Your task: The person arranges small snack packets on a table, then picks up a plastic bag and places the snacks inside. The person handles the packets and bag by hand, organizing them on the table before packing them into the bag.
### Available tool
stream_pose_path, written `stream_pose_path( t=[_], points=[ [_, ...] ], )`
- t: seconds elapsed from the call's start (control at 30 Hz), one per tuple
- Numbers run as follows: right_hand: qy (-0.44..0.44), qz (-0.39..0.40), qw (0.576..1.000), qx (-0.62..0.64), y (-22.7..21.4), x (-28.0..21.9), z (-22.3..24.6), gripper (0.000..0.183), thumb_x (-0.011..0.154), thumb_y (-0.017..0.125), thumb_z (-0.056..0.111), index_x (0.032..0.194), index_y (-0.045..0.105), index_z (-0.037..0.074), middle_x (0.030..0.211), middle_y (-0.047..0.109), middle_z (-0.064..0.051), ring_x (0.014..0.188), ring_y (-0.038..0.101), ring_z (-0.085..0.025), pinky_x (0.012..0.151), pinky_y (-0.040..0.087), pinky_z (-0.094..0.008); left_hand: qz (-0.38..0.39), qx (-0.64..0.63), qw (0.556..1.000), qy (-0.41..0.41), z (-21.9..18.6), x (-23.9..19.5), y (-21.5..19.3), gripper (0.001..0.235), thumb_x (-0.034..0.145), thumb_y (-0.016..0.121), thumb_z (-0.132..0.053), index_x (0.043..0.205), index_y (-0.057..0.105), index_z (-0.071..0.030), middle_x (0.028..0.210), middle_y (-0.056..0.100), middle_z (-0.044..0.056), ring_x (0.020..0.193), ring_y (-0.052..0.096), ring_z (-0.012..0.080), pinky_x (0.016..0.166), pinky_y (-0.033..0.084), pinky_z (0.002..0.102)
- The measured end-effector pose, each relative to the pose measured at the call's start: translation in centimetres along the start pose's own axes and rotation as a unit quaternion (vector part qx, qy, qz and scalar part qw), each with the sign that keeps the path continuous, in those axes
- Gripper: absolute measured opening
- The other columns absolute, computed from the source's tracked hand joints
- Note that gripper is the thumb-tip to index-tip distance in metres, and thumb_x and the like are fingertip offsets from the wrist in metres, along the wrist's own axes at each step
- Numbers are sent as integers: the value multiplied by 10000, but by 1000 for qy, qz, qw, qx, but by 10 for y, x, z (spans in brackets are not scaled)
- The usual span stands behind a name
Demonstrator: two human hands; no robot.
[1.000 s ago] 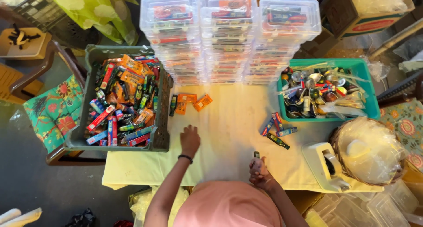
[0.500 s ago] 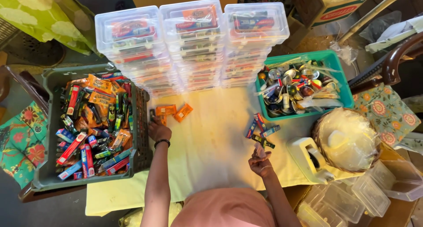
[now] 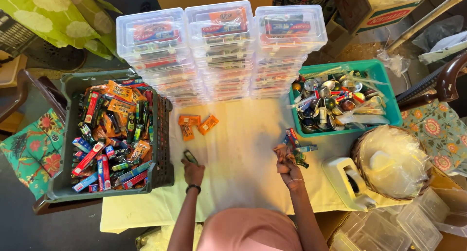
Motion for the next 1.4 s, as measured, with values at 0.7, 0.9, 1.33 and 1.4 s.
stream_pose_path(
  t=[0.7,0.9,1.33,1.4],
  points=[
    [-365,361,101,-852,131,-130,-135,623,815,868,328,1379,665,159,1062,721,48,939,688,-134,1040,441,-453,703,-502,503,-29,-104,-194,-39,404,998,478,-282,625,362,-175,547,304,-41,471,264,109,460,220,279],
    [48,368,372,-850,129,-129,-137,272,751,853,292,931,785,100,738,741,-1,618,710,-144,599,571,-324,590,-244,719,275,-108,-191,-107,161,972,585,-280,1031,632,-138,718,555,-50,610,466,129,532,414,303],
    [3,144,695,-705,12,-46,-132,706,959,477,695,921,638,9,658,628,-24,613,586,-103,549,491,-299,333,-533,759,172,-114,-178,-87,356,1011,648,-373,1139,637,-40,926,702,36,872,655,124,777,541,289],
    [-2,114,711,-694,19,-42,-127,726,956,480,697,950,662,-6,681,645,-32,625,607,-113,554,497,-315,344,-582,725,129,-117,-176,-88,371,1047,621,-406,1111,644,-42,935,689,30,882,636,122,790,531,280]
  ],
)
Point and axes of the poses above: each hand's wrist, its own x-axis towards the middle knuckle, its own y-axis out of the palm, z = x × y, the point moved 7 cm from there along x, towards the middle knuckle
